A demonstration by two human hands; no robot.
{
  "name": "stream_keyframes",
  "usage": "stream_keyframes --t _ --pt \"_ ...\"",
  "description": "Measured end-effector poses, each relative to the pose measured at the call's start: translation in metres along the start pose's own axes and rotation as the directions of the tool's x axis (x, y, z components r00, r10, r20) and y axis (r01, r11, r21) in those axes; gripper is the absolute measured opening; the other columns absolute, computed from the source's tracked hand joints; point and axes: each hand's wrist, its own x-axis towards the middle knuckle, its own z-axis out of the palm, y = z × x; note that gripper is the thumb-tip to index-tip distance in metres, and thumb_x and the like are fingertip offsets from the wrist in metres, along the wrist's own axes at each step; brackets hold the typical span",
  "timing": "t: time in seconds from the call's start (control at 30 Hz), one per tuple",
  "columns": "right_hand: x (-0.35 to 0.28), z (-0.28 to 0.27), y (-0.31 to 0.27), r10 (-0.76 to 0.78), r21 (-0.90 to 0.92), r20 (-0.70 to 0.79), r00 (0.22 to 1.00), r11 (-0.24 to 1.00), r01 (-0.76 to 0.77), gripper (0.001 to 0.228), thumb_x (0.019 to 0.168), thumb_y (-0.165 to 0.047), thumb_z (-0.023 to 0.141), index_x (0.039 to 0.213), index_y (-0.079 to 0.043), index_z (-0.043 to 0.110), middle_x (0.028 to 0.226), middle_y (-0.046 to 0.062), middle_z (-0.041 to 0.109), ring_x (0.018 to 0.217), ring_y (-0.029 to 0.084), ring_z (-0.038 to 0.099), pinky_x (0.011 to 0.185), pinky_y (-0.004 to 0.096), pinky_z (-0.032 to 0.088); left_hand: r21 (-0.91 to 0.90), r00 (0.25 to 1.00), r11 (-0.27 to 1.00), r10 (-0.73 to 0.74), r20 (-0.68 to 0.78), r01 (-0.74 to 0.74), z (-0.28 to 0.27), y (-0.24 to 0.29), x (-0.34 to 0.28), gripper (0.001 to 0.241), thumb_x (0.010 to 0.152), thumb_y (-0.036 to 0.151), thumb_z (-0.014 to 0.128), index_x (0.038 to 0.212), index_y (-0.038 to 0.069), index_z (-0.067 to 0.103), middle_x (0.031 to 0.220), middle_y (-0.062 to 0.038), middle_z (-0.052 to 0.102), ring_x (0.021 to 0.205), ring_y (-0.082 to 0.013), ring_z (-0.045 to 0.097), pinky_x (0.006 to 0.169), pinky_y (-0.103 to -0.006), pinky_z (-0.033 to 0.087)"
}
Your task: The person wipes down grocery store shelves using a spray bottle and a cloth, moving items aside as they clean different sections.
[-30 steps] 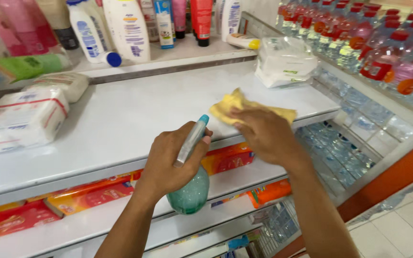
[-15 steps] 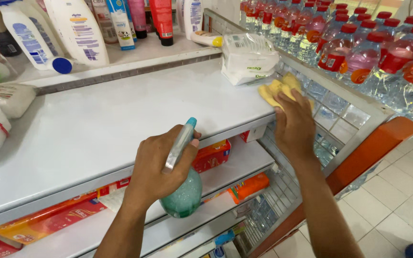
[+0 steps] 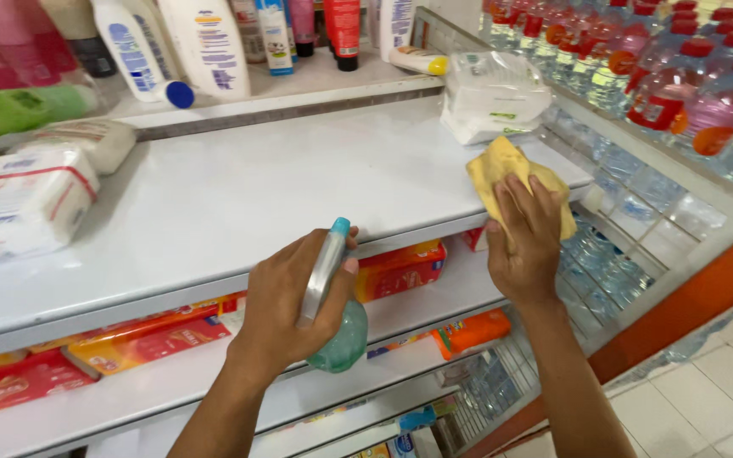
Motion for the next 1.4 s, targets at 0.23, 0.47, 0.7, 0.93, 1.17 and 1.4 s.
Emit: stream_keyframes --t 0.23,0.47,0.7,0.93,1.17,1.4 --pt "-0.009 0.039 -0.100 -0.205 0.230 0.083 0.975 0.956 0.182 0.048 0.099 -0.014 0.055 0.145 0.000 0.056 0.153 0.016 0.053 0.144 0.041 0.045 0.121 0.055 0.032 0.238 0.985 0.963 0.151 -0.082 -0.128 -0.033 -0.011 -0.043 0.037 0.089 0.011 0.066 0.123 -0.003 0.064 0.123 -0.019 0.074 0.129 -0.0380 0.065 0.120 -0.0587 0.033" --pt "0.028 0.069 -0.210 -0.523 0.318 0.054 0.851 0.816 0.482 0.043 0.103 -0.012 0.058 0.146 -0.005 0.061 0.152 0.007 0.057 0.142 0.026 0.051 0.118 0.039 0.040 0.331 0.970 0.943 0.054 -0.236 0.028 -0.085 -0.026 -0.091 0.039 0.091 0.008 0.065 0.127 -0.005 0.061 0.113 -0.015 0.075 0.129 -0.0361 0.066 0.124 -0.0608 0.032" --pt "0.036 0.086 -0.242 -0.549 0.370 -0.016 0.836 0.773 0.515 0.043 0.103 -0.015 0.060 0.146 -0.009 0.061 0.150 0.004 0.058 0.139 0.023 0.053 0.112 0.036 0.042 0.427 0.957 0.900 0.045 -0.288 0.087 -0.114 -0.031 -0.109 0.040 0.090 0.006 0.065 0.128 -0.005 0.061 0.132 -0.021 0.068 0.133 -0.0390 0.062 0.123 -0.0616 0.030" --pt "0.020 0.059 -0.152 -0.470 0.044 0.034 0.882 0.882 0.469 0.039 0.100 -0.014 0.072 0.138 -0.017 0.068 0.142 0.000 0.066 0.132 0.022 0.058 0.110 0.038 0.043 0.300 0.965 0.950 -0.005 -0.264 0.087 -0.113 -0.035 -0.114 0.037 0.090 0.006 0.062 0.126 -0.004 0.064 0.140 -0.019 0.065 0.144 -0.0386 0.053 0.128 -0.0624 0.020" --pt "0.030 0.061 -0.178 -0.516 0.211 0.011 0.857 0.839 0.502 0.035 0.096 -0.014 0.072 0.131 -0.011 0.073 0.139 0.003 0.066 0.127 0.026 0.061 0.105 0.037 0.045 0.271 0.972 0.960 0.000 -0.235 0.066 -0.108 -0.039 -0.121 0.017 0.091 0.006 0.062 0.106 -0.001 0.067 0.150 -0.021 0.058 0.152 -0.0430 0.043 0.129 -0.0631 0.014" --pt "0.049 0.090 -0.259 -0.629 0.236 -0.086 0.773 0.741 0.629 0.043 0.094 -0.009 0.065 0.136 -0.014 0.070 0.141 -0.001 0.067 0.124 0.020 0.061 0.098 0.032 0.043 0.293 0.964 0.952 -0.009 -0.264 0.089 -0.133 -0.045 -0.147 0.023 0.091 0.008 0.061 0.110 -0.002 0.069 0.154 -0.024 0.054 0.154 -0.0447 0.039 0.130 -0.0604 0.012"
